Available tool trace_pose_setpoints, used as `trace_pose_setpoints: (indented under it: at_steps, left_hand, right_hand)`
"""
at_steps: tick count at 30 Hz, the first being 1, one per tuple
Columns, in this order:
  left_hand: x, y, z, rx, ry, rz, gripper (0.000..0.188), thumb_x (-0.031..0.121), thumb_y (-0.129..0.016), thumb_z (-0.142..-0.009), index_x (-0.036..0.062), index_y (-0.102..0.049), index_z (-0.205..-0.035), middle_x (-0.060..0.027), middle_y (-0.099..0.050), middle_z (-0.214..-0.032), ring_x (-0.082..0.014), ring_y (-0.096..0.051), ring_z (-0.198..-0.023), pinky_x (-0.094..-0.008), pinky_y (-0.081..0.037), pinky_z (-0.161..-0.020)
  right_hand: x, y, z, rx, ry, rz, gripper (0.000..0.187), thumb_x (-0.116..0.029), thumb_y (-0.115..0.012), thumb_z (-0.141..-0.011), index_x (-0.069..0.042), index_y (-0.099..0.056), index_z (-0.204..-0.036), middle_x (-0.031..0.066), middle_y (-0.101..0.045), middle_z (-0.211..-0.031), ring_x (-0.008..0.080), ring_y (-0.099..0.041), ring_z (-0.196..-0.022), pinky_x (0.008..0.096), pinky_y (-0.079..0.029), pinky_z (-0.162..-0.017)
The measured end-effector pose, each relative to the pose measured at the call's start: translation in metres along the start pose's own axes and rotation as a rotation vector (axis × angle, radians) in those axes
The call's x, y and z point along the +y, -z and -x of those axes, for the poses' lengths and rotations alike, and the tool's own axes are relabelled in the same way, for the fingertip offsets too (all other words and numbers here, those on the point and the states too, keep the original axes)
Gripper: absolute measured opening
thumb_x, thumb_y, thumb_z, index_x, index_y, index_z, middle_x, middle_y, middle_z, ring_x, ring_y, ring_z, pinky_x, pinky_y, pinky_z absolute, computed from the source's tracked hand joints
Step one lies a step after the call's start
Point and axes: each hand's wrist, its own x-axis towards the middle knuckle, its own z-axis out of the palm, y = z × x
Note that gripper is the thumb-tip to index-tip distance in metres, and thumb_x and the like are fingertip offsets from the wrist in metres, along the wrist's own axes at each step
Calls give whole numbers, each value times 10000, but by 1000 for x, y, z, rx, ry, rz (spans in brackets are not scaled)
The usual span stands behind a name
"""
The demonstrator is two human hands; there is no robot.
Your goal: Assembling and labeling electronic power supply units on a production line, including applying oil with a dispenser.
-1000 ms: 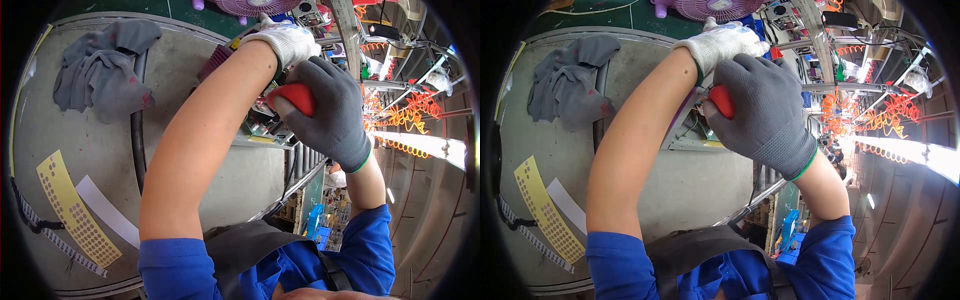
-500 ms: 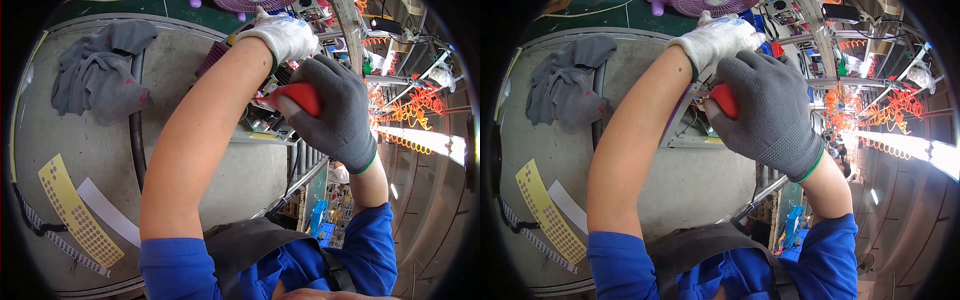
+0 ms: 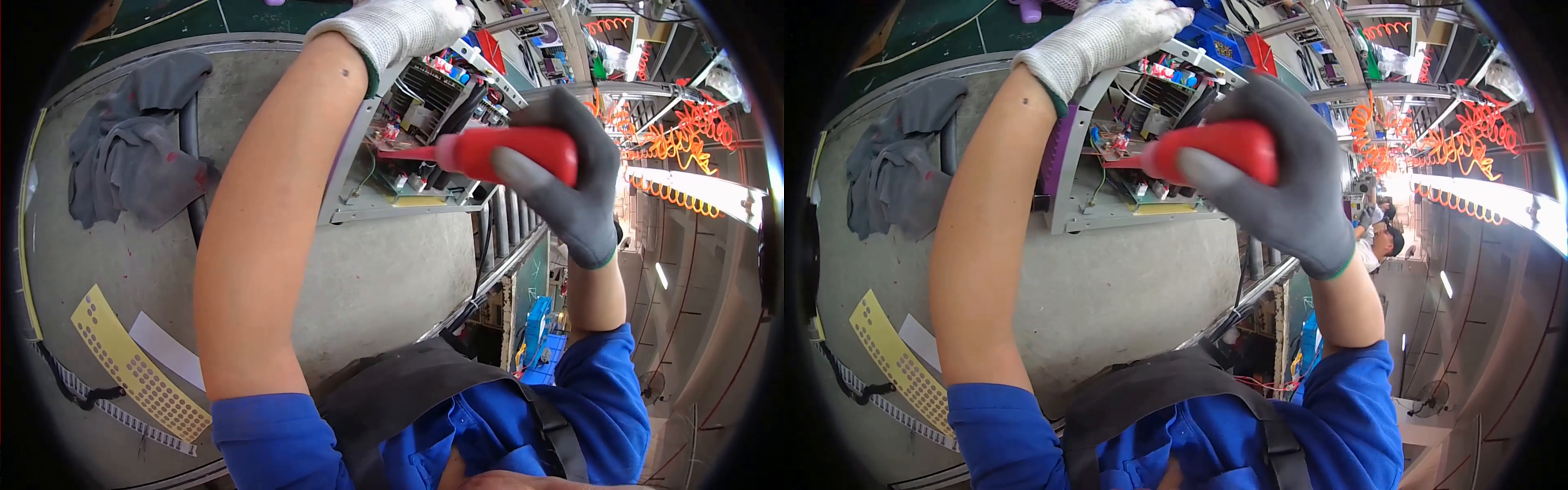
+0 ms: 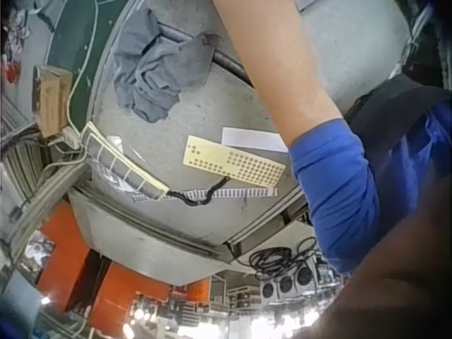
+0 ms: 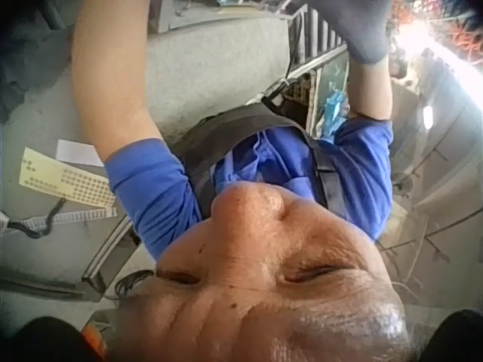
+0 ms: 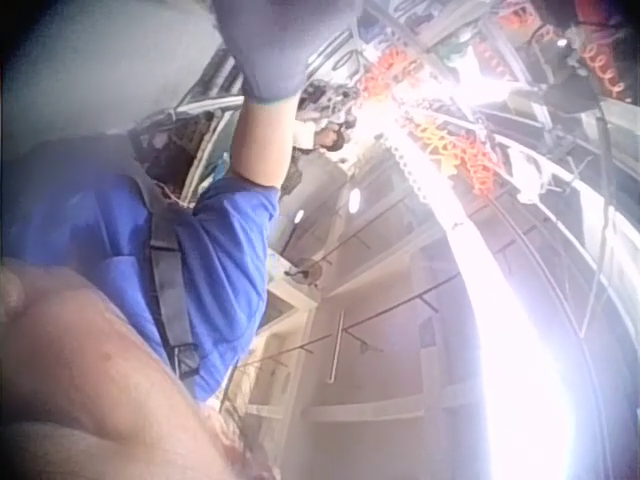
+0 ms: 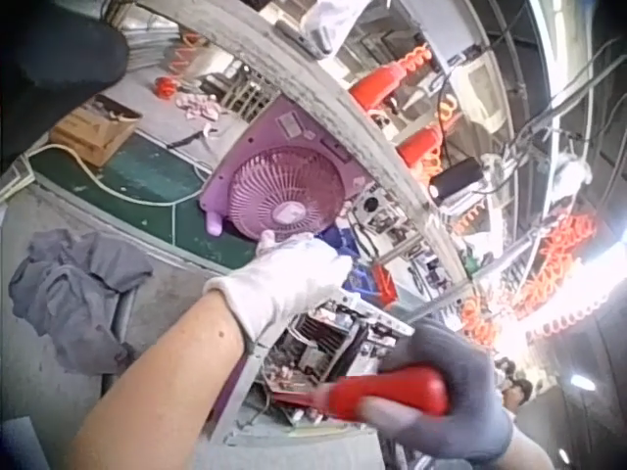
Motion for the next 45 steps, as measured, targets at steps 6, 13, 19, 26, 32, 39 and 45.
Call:
trace_pose_setpoints:
  at_steps: [6, 13, 19, 26, 32, 39, 45]
  left_hand:
    - [-21, -23, -22, 155, -106, -160, 248, 204, -441, -981, 80, -638, -1068, -158, -681, -1131, -342, -656, -1103, -600, -507, -865]
    - [-13, -23, 6, 500, -275, -551, 168, 119, -537, -918, 46, -633, -1035, -128, -683, -915, -304, -690, -941, -377, -518, -841]
    - [78, -20, 59, 399, -190, -199, 375, 204, -551, -955, 92, -618, -1307, -101, -564, -1425, -389, -421, -1382, -611, -210, -1137]
    - [162, -53, 163, 481, 47, -340, 452, 185, -602, -908, 48, -593, -1339, -236, -531, -1419, -449, -391, -1383, -591, -251, -1137]
    - [184, -172, 267, 207, 336, -32, 423, 204, -570, -969, 28, -552, -1353, -253, -632, -1166, -380, -617, -1034, -549, -441, -967]
    - [111, -219, 226, -215, 319, -577, 375, 376, -480, -993, 46, -643, -1068, -226, -661, -1038, -377, -631, -1002, -583, -462, -824]
    - [130, -224, 191, -258, 134, -670, 471, 315, -496, -931, 43, -590, -1304, -254, -562, -1361, -429, -506, -1287, -616, -390, -1051]
  right_hand:
    - [29, -2, 54, -87, -59, 230, 279, -201, -796, -709, -43, -650, -886, 89, -603, -812, 259, -591, -751, 381, -448, -741]
    - [66, -3, 98, 154, -499, -490, 403, -308, -789, -715, -18, -631, -946, 76, -608, -908, 196, -601, -842, 341, -481, -791]
    - [141, 33, 208, 735, -709, -1491, 564, -441, -673, -844, -14, -569, -1196, 114, -607, -1032, 260, -602, -958, 426, -483, -898]
    - [181, 29, 263, 806, -537, -2151, 483, -456, -637, -908, -32, -570, -1128, 82, -538, -874, 183, -446, -691, 360, -384, -707]
    - [186, 37, 311, 905, -541, -2198, 603, -580, -606, -931, 8, -555, -1057, 61, -522, -823, 152, -440, -642, 336, -369, -694]
    - [168, 11, 342, 885, -629, -2153, 585, -603, -561, -932, -51, -570, -1126, 52, -561, -817, 165, -489, -622, 339, -391, -660]
    - [165, 3, 382, 1055, -771, -2187, 457, -571, -546, -963, -144, -580, -1123, 21, -529, -766, 150, -512, -596, 322, -426, -603]
